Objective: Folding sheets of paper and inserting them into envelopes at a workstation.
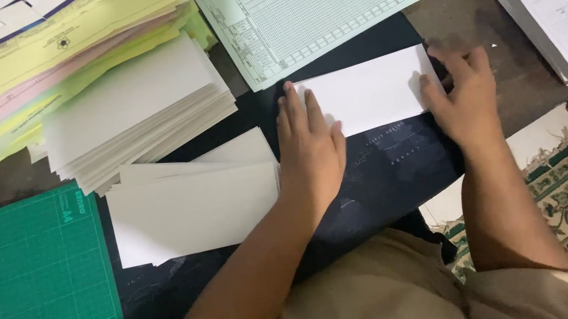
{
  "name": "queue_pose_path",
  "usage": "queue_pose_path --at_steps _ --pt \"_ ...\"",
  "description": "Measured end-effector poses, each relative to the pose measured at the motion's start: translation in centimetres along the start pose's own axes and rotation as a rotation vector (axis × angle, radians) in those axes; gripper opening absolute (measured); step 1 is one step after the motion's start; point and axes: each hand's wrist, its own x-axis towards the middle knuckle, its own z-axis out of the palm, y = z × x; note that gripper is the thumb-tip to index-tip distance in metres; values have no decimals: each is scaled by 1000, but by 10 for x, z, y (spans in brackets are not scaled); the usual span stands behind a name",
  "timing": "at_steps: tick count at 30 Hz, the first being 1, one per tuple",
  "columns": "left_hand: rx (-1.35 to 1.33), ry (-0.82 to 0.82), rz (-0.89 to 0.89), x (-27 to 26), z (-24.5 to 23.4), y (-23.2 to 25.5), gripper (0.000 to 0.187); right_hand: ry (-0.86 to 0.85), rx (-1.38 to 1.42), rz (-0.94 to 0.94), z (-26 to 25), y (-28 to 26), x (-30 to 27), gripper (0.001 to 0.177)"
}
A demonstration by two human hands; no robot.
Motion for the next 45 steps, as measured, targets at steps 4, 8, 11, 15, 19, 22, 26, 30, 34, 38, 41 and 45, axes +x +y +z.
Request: queue_pose_path --at_steps 4,8,11,15,19,22,26,30,34,38,41,45 --pt "22 -67 142 -2 -6 5 63 -47 7 -92 -13 -22 0 41" --pt "13 -233 191 -2 -2 7 57 -230 -51 -228 -29 -62 5 51" --pt "5 -318 232 -1 -14 9 76 -383 -66 -166 -32 -89 -2 54" --pt "32 -338 254 -4 -10 7 82 -461 -115 -156 -19 -81 -13 63" --pt "44 -374 221 -3 -11 7 83 -499 -173 -128 -13 -78 -17 67" --pt "53 -439 206 -1 -13 8 90 -515 -193 -111 -12 -77 -18 67" --pt "71 -488 192 -1 -15 9 99 -527 -227 -110 -9 -73 -20 69" --pt "75 -492 193 -2 -15 8 100 -547 -263 -110 -5 -69 -21 71" --pt "66 -495 200 -2 -14 8 106 -568 -282 -110 -4 -68 -21 75" --pt "81 -523 227 -3 -18 11 106 -575 -280 -98 -2 -66 -22 76" --pt "68 -547 248 -5 -20 10 112 -601 -230 -76 -7 -68 -19 73" --pt "93 -543 256 -7 -20 9 115 -628 -163 -51 -11 -67 -15 71"
